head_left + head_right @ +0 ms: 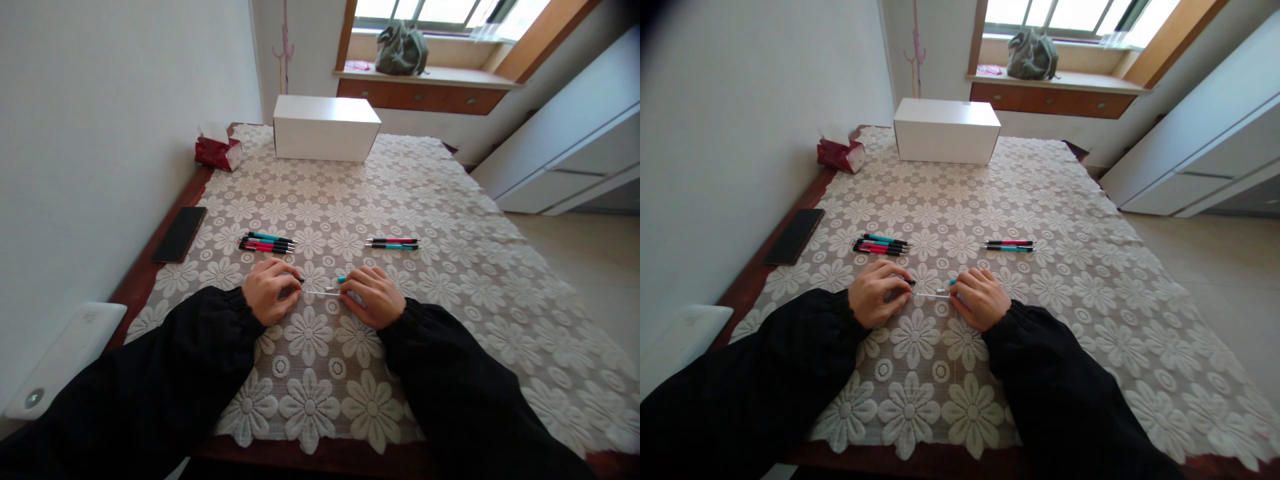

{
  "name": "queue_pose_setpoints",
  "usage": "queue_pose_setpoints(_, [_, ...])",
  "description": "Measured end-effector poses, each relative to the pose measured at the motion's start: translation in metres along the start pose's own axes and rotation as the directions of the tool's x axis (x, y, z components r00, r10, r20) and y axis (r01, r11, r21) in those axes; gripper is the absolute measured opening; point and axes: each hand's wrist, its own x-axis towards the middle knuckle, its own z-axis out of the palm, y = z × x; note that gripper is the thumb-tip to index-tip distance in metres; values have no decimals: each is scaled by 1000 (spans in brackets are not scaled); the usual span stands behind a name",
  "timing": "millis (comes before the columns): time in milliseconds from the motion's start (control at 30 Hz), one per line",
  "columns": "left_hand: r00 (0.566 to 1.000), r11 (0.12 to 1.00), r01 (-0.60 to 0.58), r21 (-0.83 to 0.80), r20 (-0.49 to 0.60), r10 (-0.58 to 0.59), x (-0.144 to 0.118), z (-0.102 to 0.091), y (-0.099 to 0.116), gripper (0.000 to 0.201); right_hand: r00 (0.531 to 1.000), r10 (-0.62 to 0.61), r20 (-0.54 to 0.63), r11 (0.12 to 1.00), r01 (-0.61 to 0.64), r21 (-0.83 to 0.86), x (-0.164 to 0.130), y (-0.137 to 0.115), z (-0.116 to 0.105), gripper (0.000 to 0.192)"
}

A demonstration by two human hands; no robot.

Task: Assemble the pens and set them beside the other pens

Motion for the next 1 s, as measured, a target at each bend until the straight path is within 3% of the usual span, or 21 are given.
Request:
queue_pose_setpoints(467, [999,999,-44,-1,-19,44,-1,3,-3,6,998,-20,-58,1000,20,8,2,-3,0,21])
queue_pose_setpoints(633, [992,994,-110,-15,-61,109,0,3,-3,6,996,-46,-72,999,48,23,5,-8,-2,19])
queue_pose_setpoints(800, [972,977,-214,2,-103,213,1,2,-1,9,998,-27,-51,990,34,134,5,-20,2,17])
queue_pose_setpoints(1000, [969,973,-228,29,-88,230,1,1,1,11,1000,-25,18,969,20,247,1,-33,14,23])
